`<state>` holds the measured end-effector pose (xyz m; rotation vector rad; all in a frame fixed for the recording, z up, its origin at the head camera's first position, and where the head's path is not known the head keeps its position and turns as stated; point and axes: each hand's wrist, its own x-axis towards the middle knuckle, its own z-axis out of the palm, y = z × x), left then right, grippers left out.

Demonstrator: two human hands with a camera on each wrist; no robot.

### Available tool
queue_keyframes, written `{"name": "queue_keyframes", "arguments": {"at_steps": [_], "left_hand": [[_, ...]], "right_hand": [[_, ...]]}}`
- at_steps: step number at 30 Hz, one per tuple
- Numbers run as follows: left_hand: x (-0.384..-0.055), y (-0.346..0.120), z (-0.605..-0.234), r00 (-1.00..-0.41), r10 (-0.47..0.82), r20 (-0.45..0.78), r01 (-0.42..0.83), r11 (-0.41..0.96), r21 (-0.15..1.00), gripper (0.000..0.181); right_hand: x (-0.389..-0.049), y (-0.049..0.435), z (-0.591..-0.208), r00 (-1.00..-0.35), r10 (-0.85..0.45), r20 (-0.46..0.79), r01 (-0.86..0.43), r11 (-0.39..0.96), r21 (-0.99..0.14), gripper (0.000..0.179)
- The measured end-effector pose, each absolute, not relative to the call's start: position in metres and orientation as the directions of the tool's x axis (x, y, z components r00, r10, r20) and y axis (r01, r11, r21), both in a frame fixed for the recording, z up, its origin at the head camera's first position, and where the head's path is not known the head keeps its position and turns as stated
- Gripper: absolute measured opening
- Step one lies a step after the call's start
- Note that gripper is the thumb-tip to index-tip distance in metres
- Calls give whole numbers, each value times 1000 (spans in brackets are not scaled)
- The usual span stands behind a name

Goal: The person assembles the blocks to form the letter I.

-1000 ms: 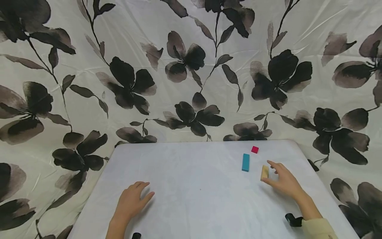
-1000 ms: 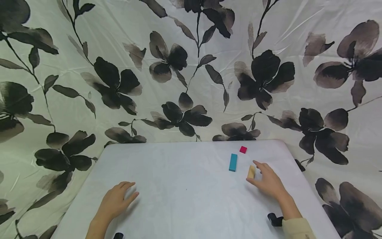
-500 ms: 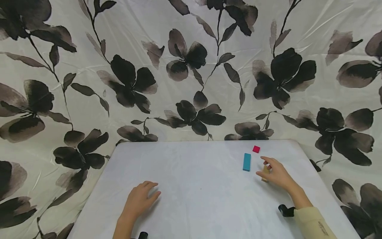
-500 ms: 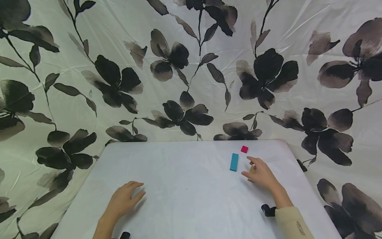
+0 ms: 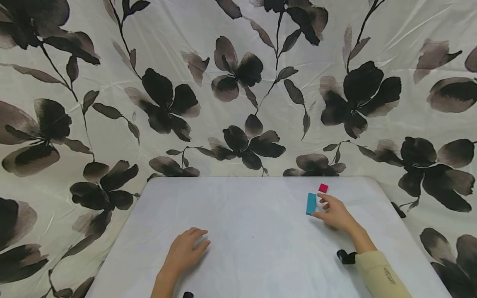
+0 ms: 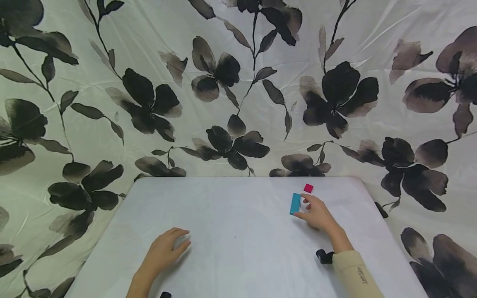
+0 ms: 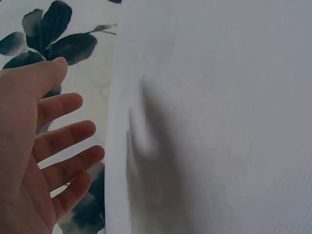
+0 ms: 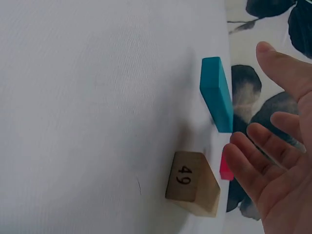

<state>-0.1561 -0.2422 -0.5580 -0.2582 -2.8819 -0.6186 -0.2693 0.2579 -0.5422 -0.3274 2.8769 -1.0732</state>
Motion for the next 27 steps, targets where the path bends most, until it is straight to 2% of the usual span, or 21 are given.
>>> {"name": "queue_keyframes", "arguments": {"at_steps": [10, 27], "left_hand": [[-158, -221, -558, -956, 169, 239, 262, 857, 443, 30], [-172, -180, -565, -938, 240, 250, 335, 814, 475, 30]], "right_hand": [[-281, 253, -553, -981, -190, -26, -129, 752, -646, 86], [-289, 256, -553, -982, -181, -60, -97, 745, -660, 90]]}}
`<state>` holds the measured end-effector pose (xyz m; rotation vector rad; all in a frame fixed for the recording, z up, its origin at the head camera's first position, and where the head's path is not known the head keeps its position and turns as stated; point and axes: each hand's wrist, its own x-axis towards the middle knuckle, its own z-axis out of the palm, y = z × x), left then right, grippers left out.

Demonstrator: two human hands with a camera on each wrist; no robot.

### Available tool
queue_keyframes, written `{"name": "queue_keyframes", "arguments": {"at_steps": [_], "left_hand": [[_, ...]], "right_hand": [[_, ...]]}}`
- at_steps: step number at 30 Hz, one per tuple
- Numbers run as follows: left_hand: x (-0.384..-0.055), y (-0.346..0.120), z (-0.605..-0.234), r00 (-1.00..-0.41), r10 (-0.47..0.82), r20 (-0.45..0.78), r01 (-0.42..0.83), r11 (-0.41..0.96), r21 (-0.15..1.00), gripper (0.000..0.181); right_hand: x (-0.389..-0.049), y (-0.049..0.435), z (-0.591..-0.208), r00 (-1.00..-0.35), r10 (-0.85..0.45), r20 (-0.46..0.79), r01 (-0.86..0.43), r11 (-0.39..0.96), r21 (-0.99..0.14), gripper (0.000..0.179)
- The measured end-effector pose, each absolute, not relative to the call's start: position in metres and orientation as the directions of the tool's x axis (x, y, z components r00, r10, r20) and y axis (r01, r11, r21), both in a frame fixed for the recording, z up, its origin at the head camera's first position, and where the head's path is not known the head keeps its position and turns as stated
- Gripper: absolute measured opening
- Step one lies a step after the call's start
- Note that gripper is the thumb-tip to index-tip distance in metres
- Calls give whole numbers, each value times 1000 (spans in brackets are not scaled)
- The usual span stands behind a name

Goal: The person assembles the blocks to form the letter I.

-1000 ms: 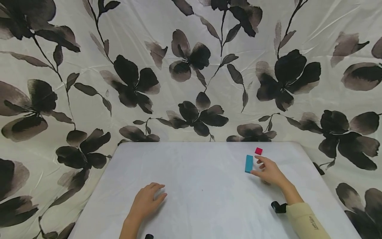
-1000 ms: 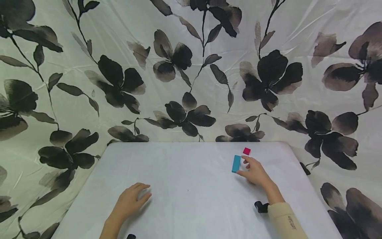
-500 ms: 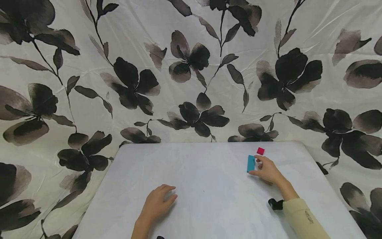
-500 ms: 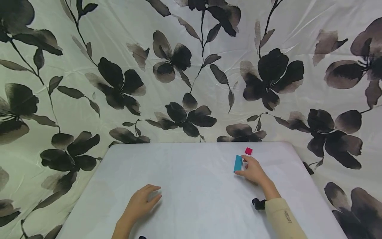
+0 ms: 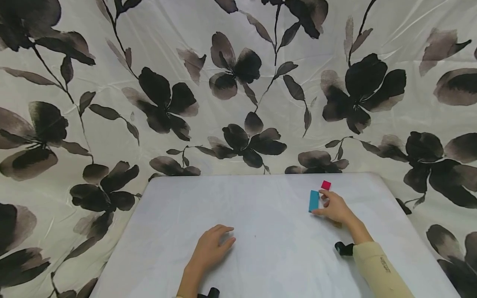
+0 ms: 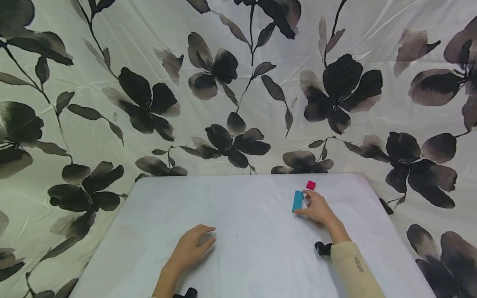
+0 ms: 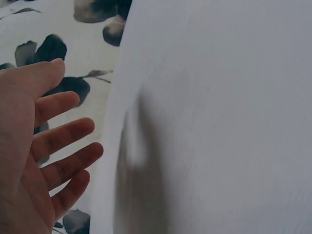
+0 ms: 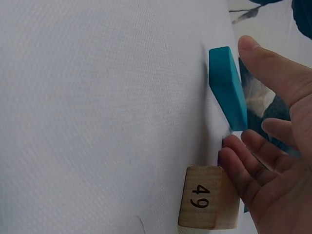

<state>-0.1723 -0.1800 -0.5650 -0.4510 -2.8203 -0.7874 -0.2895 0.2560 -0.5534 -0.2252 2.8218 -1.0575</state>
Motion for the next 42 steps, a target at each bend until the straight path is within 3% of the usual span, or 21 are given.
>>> {"name": "queue_keyframes", "arguments": {"at_steps": [25, 42], "left_hand": [[-180, -146, -572, -934, 313, 172, 353, 735, 579, 35], [-182, -144, -579, -925, 318, 206, 378, 723, 578, 30]], "right_hand": [[-302, 250, -560, -962, -178, -207, 7, 742, -671, 106], [-304, 245, -559, -965, -143, -220, 45, 736, -675, 100]]}}
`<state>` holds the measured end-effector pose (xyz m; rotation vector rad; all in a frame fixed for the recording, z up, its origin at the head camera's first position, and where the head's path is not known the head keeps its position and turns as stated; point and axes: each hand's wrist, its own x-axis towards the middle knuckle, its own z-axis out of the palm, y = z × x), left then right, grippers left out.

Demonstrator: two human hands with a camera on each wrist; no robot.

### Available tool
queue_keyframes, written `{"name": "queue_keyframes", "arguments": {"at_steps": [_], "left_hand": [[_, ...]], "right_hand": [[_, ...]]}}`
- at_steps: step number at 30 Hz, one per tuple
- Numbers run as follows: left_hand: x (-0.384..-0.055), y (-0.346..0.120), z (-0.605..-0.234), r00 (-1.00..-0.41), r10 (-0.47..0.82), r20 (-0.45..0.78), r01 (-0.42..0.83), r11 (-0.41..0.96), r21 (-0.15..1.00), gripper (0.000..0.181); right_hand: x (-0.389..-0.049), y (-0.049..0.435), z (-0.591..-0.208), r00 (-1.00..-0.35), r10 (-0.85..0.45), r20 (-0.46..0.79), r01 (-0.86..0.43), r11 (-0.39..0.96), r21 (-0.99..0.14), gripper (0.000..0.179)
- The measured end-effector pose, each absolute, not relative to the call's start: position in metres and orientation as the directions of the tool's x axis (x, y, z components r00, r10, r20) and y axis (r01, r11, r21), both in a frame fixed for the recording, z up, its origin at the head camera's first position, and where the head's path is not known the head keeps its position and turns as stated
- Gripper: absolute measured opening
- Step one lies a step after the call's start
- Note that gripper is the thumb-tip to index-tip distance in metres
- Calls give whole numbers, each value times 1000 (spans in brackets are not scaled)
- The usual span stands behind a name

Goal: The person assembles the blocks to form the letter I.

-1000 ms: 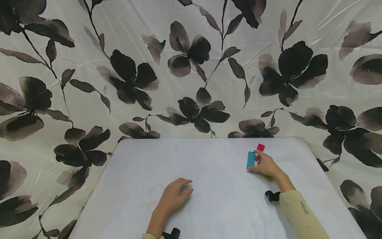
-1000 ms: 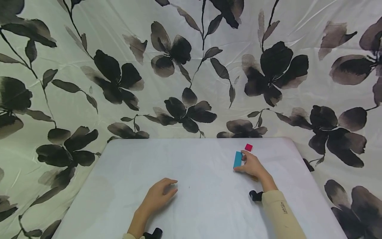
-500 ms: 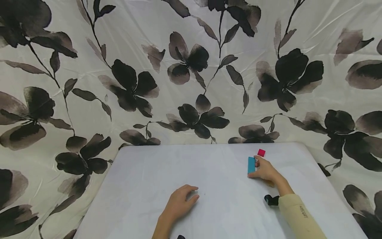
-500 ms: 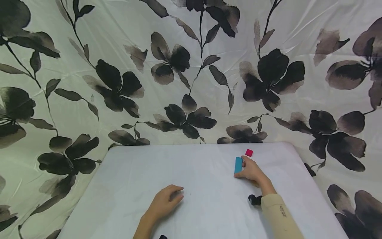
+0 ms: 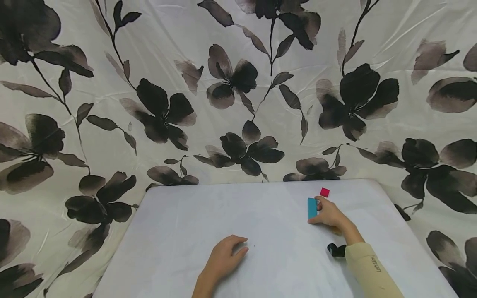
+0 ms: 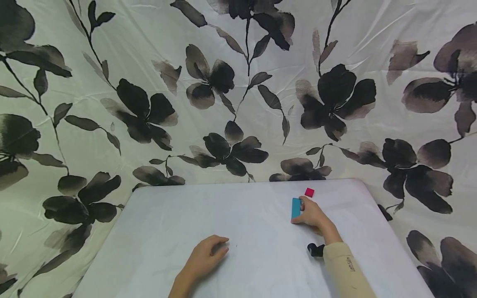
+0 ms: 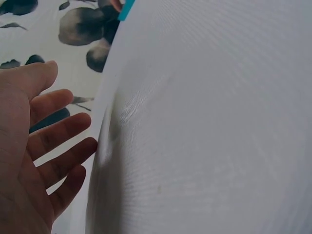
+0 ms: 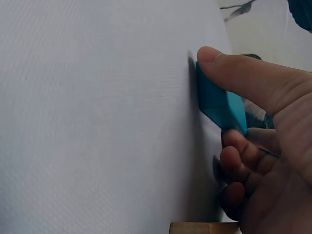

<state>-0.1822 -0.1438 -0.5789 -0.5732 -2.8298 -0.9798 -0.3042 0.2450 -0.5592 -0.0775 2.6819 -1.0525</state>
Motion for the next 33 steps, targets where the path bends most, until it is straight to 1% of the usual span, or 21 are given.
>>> {"name": "queue_keyframes", "arguments": {"at_steps": [6, 14, 22, 27, 33], "left_hand": [[-182, -146, -579, -923, 320, 212, 383, 723, 575, 29], [-184, -145, -578, -925, 317, 210, 379, 722, 578, 30], [-186, -147, -579, -925, 320, 205, 377, 704, 602, 30], [-188, -142, -575, -924, 324, 202, 376, 681, 629, 31], [-191, -135, -576, -924, 325, 203, 378, 684, 624, 29]], "right_hand": [[-305, 242, -562, -966, -142, -216, 50, 717, -695, 100], [-307, 241, -566, -970, -144, -198, 33, 724, -689, 99], [-303, 237, -568, -967, -126, -223, 80, 678, -730, 101], [-301, 236, -567, -973, -139, -186, 34, 707, -707, 99], [-296, 230, -565, -972, -170, -159, -14, 725, -689, 100]]}}
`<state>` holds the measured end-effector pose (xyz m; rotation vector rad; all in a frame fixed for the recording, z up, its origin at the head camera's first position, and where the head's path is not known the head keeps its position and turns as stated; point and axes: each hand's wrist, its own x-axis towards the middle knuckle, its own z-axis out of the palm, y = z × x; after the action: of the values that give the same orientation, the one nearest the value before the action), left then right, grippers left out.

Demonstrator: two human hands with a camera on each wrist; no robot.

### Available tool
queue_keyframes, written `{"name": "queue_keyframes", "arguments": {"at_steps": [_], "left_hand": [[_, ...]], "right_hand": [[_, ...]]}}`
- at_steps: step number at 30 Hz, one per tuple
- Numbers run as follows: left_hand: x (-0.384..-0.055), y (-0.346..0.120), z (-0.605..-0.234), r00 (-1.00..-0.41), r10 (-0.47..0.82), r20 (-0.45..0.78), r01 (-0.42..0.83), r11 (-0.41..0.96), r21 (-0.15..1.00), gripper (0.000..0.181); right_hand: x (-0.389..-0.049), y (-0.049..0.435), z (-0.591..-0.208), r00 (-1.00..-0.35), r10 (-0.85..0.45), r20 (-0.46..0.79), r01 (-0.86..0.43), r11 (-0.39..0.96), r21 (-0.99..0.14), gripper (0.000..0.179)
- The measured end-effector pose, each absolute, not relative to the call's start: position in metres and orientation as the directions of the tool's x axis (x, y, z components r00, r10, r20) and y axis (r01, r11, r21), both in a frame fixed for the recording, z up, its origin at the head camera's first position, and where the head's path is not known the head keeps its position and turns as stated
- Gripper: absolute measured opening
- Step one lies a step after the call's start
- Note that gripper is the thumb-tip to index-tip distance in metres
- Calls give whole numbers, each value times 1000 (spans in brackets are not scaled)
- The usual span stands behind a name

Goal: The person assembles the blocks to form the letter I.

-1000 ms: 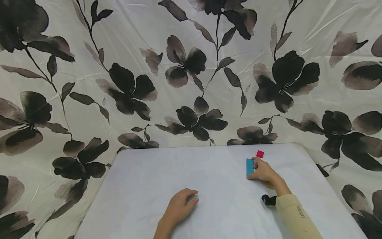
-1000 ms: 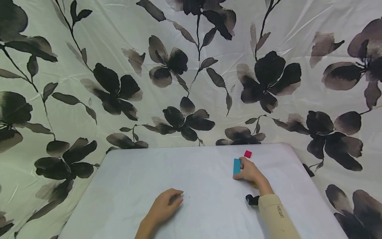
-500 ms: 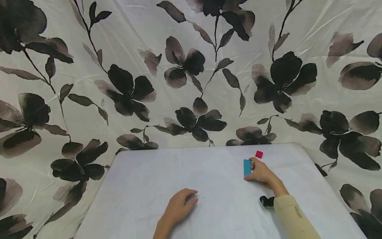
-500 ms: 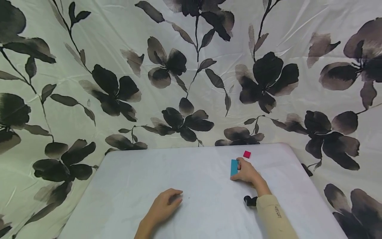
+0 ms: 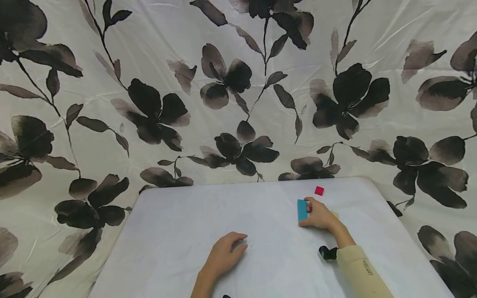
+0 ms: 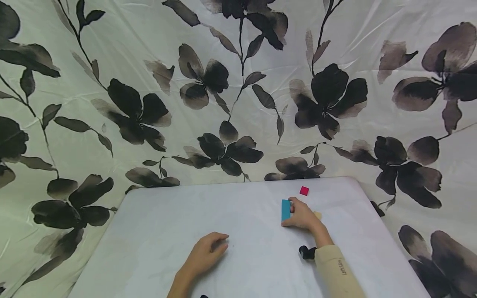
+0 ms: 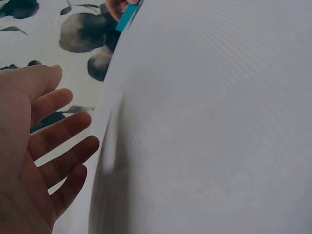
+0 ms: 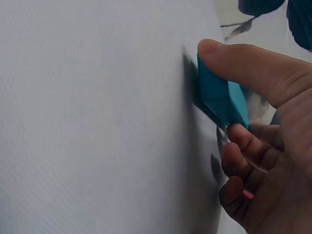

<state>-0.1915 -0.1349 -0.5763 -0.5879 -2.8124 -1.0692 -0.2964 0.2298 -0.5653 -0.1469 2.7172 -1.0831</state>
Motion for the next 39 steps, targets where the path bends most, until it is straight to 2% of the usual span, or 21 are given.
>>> {"name": "queue_keyframes", "arguments": {"at_steps": [14, 29, 39], "left_hand": [[-207, -120, -576, -897, 364, 252, 437, 637, 635, 29], [-217, -97, -581, -923, 337, 186, 372, 655, 657, 28], [-222, -85, -582, -925, 318, 209, 373, 643, 669, 24]], "right_hand": [[-293, 204, -552, -966, -253, -59, -145, 714, -685, 98], [-289, 181, -551, -961, -267, -72, -143, 703, -697, 97], [-288, 168, -551, -957, -281, -78, -151, 706, -692, 96]]}}
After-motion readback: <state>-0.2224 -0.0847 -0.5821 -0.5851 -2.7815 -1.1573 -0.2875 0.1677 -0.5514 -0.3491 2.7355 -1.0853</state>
